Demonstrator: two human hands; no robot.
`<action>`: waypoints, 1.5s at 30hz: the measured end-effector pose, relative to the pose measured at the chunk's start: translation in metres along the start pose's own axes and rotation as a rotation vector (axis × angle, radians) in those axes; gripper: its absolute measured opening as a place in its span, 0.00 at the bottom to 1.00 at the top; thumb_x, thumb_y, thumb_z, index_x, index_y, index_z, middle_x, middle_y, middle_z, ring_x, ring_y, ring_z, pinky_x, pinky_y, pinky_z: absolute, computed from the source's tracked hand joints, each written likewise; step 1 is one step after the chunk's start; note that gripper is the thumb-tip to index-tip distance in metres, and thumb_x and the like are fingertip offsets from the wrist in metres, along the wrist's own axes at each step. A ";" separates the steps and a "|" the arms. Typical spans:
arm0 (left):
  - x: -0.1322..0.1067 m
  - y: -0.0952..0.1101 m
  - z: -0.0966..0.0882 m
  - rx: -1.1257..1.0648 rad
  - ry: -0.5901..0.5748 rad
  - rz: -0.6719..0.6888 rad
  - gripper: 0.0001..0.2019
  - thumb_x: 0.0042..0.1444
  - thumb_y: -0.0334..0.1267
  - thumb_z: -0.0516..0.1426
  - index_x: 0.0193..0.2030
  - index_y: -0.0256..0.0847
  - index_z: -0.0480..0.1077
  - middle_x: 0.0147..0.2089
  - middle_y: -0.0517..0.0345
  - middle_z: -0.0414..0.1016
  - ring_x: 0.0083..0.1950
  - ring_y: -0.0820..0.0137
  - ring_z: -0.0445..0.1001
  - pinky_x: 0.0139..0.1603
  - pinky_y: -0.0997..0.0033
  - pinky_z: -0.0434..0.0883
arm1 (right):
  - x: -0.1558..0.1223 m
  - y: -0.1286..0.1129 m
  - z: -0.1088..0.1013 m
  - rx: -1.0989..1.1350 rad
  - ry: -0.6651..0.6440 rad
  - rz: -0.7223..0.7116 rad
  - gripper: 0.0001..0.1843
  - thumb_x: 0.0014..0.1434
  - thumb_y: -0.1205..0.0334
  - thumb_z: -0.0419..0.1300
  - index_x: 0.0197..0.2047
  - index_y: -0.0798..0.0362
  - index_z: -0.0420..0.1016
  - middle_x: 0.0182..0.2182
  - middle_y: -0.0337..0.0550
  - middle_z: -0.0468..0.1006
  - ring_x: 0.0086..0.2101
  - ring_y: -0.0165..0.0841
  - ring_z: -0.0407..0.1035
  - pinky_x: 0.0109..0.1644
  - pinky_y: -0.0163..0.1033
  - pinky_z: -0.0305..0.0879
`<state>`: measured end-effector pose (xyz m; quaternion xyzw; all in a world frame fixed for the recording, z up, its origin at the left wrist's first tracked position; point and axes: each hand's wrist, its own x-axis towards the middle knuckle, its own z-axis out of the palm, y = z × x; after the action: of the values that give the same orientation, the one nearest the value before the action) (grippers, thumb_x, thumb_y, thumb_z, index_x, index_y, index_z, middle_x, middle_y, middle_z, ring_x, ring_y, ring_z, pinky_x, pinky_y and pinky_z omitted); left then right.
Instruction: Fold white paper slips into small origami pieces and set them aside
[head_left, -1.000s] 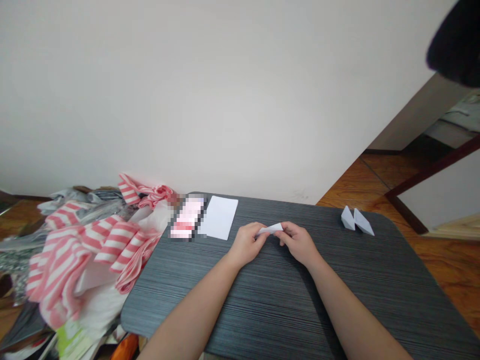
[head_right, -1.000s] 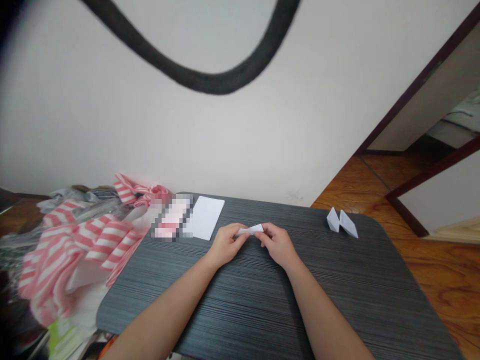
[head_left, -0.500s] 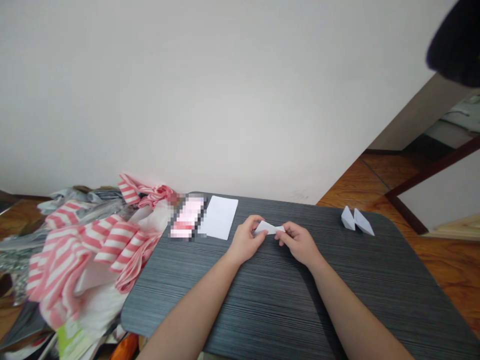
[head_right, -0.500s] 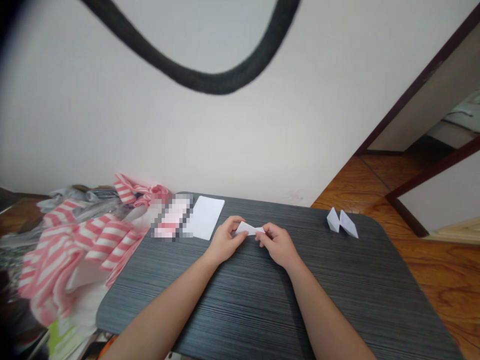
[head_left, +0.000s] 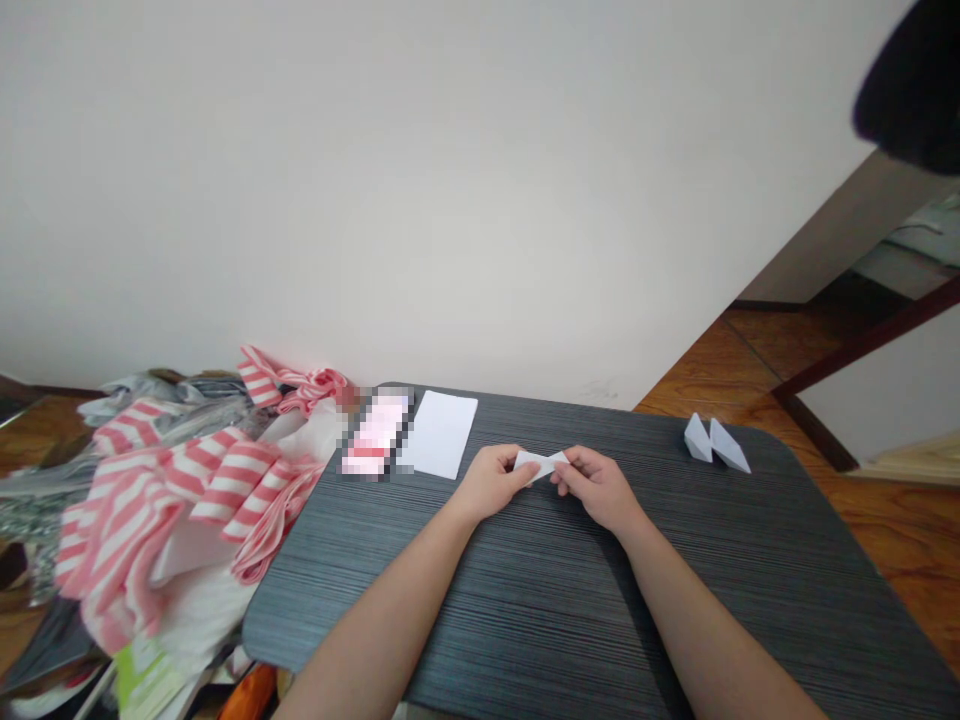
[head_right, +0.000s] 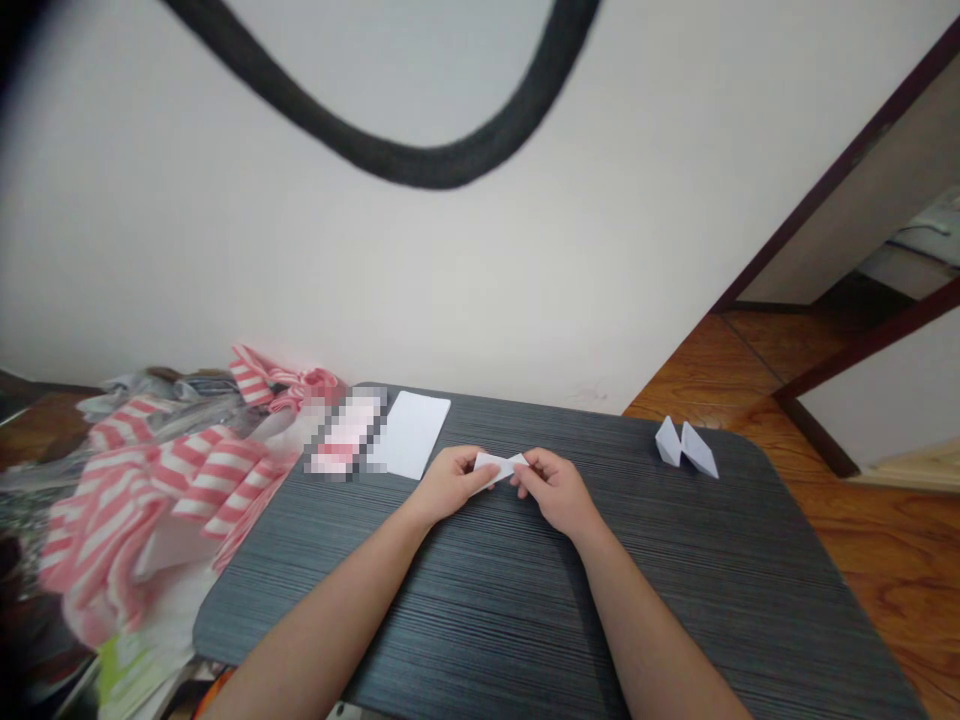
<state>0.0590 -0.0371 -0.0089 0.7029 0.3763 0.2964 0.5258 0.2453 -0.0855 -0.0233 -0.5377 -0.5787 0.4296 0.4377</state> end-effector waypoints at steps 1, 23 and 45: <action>0.000 0.001 0.000 -0.009 -0.004 -0.003 0.14 0.54 0.45 0.53 0.30 0.35 0.70 0.25 0.59 0.71 0.26 0.76 0.66 0.26 0.78 0.61 | 0.000 0.000 0.000 0.004 -0.007 0.002 0.10 0.58 0.58 0.55 0.31 0.54 0.69 0.25 0.40 0.75 0.23 0.28 0.67 0.30 0.34 0.62; 0.000 0.003 -0.003 -0.052 -0.047 -0.055 0.16 0.54 0.46 0.52 0.33 0.35 0.73 0.30 0.54 0.76 0.30 0.72 0.71 0.30 0.76 0.65 | 0.001 0.002 0.004 0.029 0.039 -0.129 0.09 0.56 0.59 0.57 0.38 0.53 0.75 0.27 0.43 0.75 0.22 0.28 0.65 0.24 0.34 0.62; 0.001 0.000 -0.003 -0.061 -0.044 -0.069 0.14 0.53 0.44 0.53 0.33 0.35 0.73 0.31 0.53 0.77 0.31 0.71 0.72 0.32 0.75 0.66 | 0.001 -0.005 0.001 -0.096 0.002 -0.210 0.08 0.57 0.64 0.55 0.35 0.51 0.76 0.28 0.43 0.74 0.25 0.30 0.68 0.25 0.35 0.66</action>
<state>0.0571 -0.0342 -0.0075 0.6795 0.3792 0.2739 0.5651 0.2429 -0.0849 -0.0192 -0.4948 -0.6513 0.3526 0.4546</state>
